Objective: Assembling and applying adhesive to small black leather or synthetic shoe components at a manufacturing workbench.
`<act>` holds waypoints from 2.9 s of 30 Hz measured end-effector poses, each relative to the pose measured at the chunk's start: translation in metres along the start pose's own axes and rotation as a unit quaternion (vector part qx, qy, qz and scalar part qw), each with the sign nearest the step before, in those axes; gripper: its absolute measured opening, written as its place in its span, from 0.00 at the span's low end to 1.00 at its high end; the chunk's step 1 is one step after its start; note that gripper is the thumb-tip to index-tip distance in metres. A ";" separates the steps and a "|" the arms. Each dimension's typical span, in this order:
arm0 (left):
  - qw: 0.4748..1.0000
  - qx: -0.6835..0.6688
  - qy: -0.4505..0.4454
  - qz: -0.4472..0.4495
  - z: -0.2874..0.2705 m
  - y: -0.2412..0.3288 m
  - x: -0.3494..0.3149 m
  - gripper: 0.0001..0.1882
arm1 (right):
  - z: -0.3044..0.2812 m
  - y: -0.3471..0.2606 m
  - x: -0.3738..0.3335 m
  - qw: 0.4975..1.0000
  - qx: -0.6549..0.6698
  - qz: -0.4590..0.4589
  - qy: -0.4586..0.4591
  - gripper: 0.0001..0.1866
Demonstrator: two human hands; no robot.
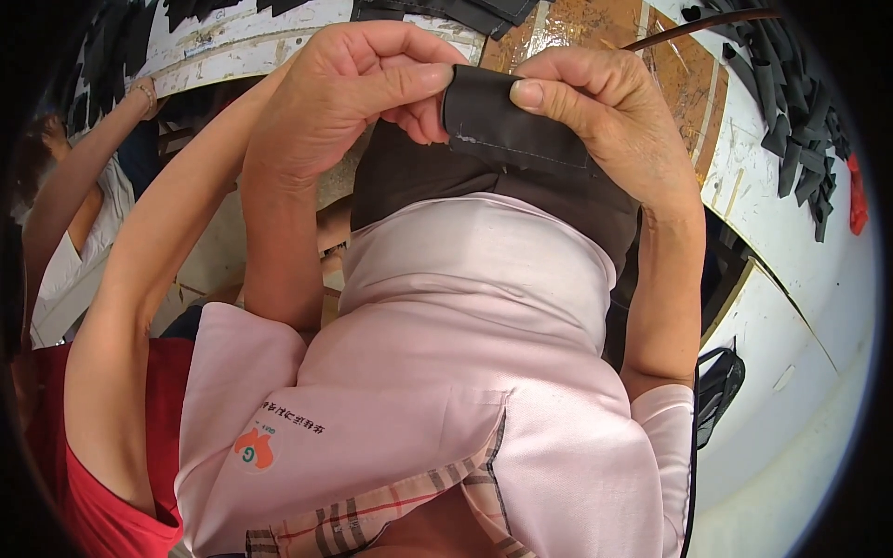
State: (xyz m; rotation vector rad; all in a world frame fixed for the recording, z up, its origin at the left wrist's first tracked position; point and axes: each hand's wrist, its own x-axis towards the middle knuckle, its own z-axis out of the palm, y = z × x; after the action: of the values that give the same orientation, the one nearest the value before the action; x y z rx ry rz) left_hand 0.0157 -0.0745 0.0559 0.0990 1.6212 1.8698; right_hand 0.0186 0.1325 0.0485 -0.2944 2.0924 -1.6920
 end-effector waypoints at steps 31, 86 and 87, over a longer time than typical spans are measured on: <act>0.839 0.210 0.385 0.322 0.041 -0.031 0.019 0.07 | 0.045 0.001 0.018 0.850 -0.395 -0.272 0.218 0.08; 0.929 -0.080 0.248 0.262 0.063 -0.035 0.022 0.10 | 0.034 -0.014 0.008 0.950 -0.038 -0.188 0.247 0.02; 0.930 -0.089 0.243 0.263 0.062 -0.036 0.024 0.10 | 0.035 -0.016 0.007 0.952 -0.026 -0.178 0.248 0.03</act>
State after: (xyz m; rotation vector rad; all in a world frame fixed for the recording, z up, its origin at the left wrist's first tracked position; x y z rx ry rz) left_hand 0.0406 -0.0088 0.0289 -0.0156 1.8629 2.6064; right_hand 0.0262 0.0954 0.0568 -0.3001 2.5710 -2.0918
